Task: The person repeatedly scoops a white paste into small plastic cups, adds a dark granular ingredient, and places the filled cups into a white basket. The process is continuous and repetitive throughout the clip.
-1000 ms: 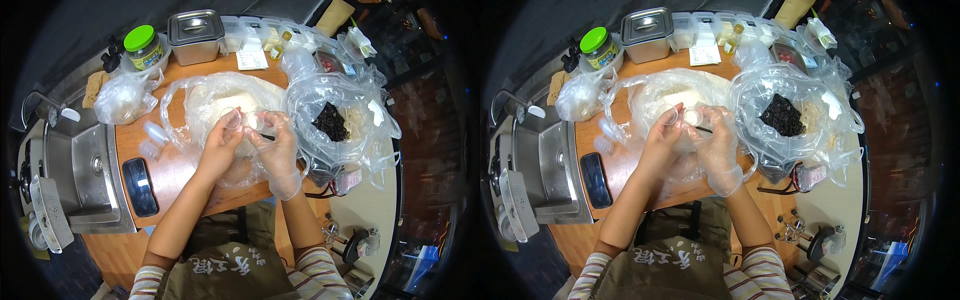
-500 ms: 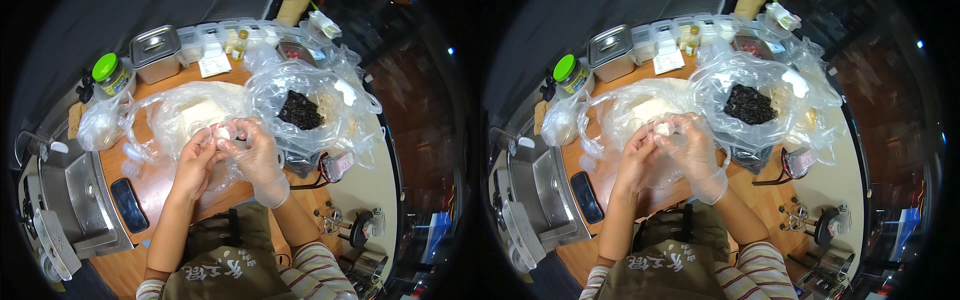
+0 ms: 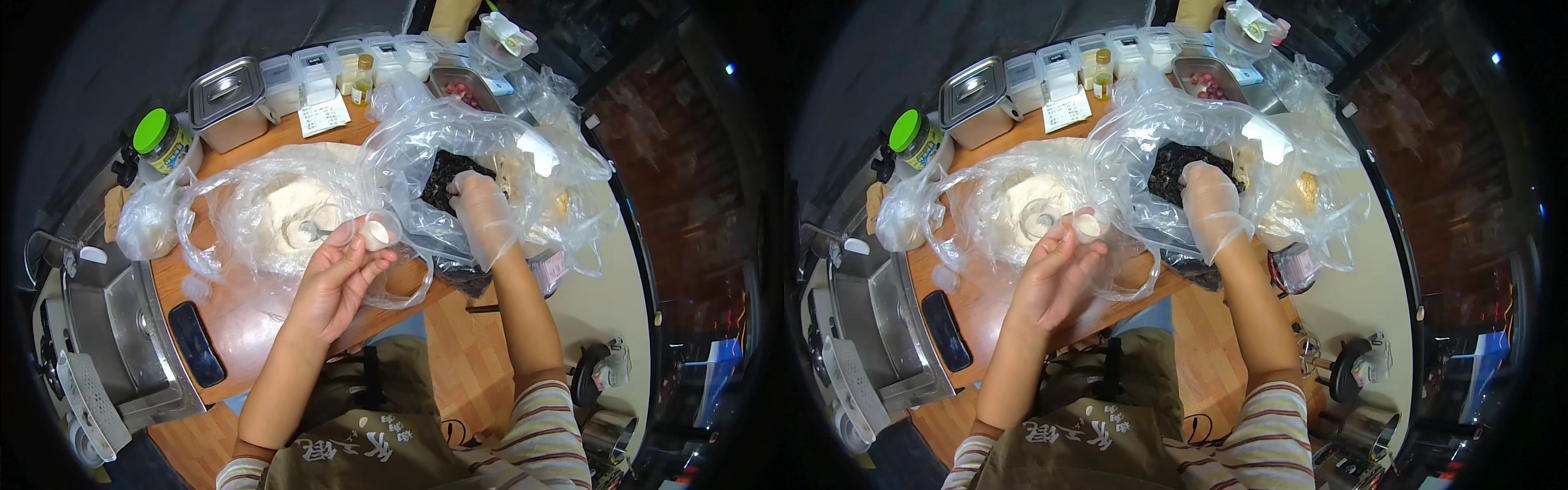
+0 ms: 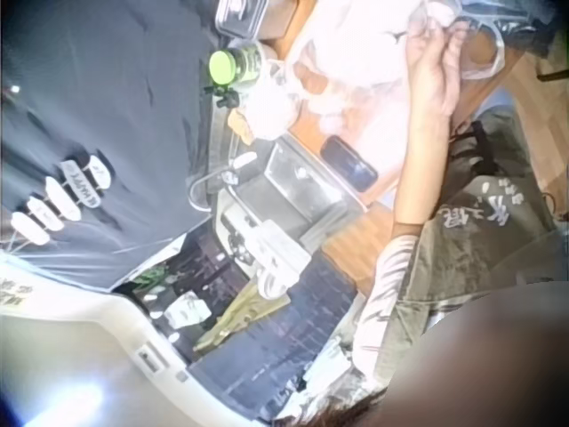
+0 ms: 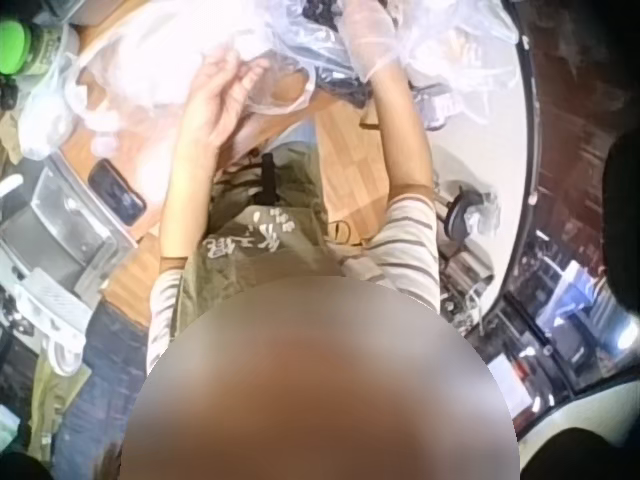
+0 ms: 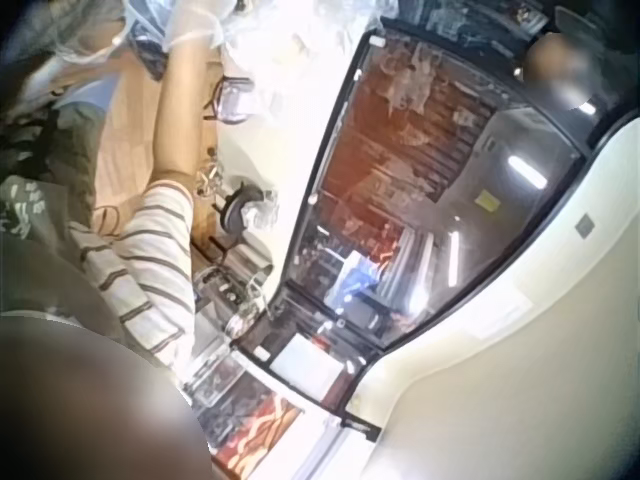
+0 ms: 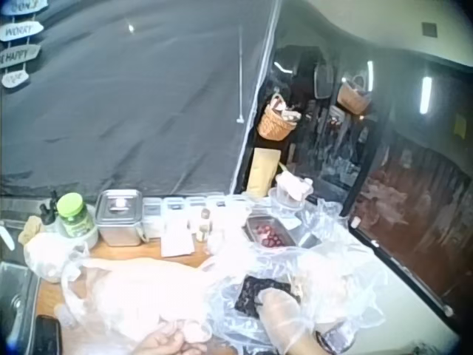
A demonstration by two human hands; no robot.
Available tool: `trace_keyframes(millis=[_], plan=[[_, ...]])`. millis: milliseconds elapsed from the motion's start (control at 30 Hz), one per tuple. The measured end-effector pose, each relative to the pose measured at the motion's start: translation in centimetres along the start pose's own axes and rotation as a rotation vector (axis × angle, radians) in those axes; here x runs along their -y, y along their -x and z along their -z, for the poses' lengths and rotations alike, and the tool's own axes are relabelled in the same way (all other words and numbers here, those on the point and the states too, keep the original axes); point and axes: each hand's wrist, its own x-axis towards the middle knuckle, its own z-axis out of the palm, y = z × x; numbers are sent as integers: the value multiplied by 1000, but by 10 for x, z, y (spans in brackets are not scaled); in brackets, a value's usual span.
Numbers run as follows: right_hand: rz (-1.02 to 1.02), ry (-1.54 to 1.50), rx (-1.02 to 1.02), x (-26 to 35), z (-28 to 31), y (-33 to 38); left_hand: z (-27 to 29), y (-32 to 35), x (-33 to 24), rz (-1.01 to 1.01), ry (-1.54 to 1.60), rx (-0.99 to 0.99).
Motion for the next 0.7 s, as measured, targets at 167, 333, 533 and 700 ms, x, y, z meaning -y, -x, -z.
trace_keyframes(millis=[167, 333, 533, 700], plan=[[-94, -312, -242, -7, 15, 7, -17, -15, 5, 21, -43, 62], [-173, -859, -197, -12, 52, 15, -36, -44, 18, 29, -81, 59], [-216, -1189, 18, -17, 100, 16, -50, -75, 36, 35, -95, 37], [-174, -1192, 47, -11, 94, 13, -57, -89, 54, 46, -27, 23]])
